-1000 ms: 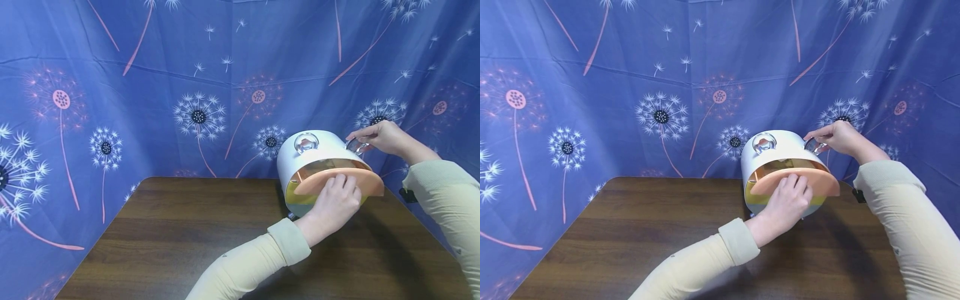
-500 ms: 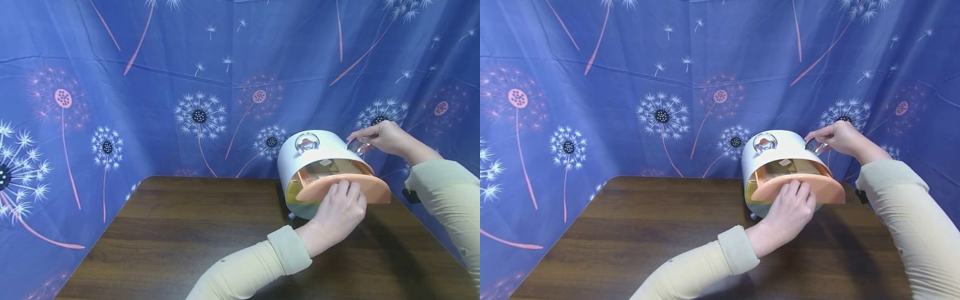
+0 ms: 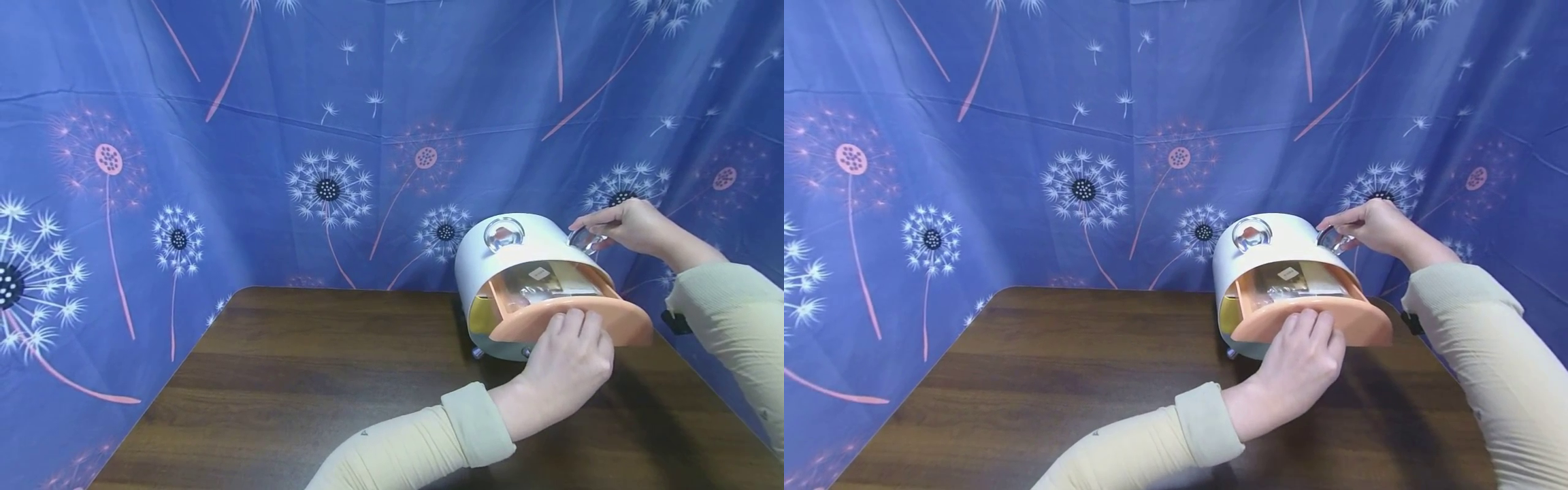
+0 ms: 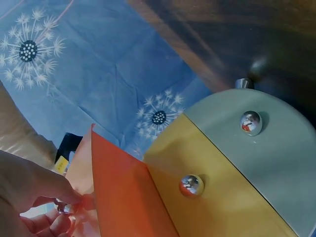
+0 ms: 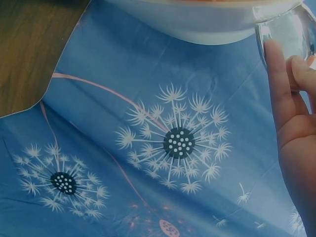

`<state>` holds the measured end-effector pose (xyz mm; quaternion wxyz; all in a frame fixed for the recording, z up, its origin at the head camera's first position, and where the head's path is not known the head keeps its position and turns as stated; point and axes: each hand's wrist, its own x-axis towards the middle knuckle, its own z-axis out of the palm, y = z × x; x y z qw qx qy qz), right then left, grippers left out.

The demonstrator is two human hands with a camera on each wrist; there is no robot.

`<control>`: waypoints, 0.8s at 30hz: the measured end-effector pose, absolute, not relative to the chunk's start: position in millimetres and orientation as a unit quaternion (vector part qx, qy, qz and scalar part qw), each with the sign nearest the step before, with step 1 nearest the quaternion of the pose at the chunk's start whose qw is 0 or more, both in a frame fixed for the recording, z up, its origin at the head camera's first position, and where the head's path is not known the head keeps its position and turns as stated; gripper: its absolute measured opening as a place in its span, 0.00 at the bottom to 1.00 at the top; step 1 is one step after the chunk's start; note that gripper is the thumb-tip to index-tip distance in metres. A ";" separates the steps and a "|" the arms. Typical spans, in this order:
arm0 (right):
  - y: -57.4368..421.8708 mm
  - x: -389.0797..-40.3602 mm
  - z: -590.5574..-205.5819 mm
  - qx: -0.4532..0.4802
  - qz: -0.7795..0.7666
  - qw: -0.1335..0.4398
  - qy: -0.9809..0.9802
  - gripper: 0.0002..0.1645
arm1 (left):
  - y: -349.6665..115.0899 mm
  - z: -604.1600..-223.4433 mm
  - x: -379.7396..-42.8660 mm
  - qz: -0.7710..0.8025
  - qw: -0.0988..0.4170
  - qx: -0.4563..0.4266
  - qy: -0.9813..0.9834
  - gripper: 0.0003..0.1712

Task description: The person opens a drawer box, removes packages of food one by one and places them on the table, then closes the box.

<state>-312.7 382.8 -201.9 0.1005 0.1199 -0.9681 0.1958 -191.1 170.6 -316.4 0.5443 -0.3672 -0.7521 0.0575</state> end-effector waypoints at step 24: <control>381.5 -314.1 -201.8 0.117 0.196 0.095 -0.969 0.17 | 168.5 -322.4 -177.4 0.055 0.548 -0.383 -0.742 0.19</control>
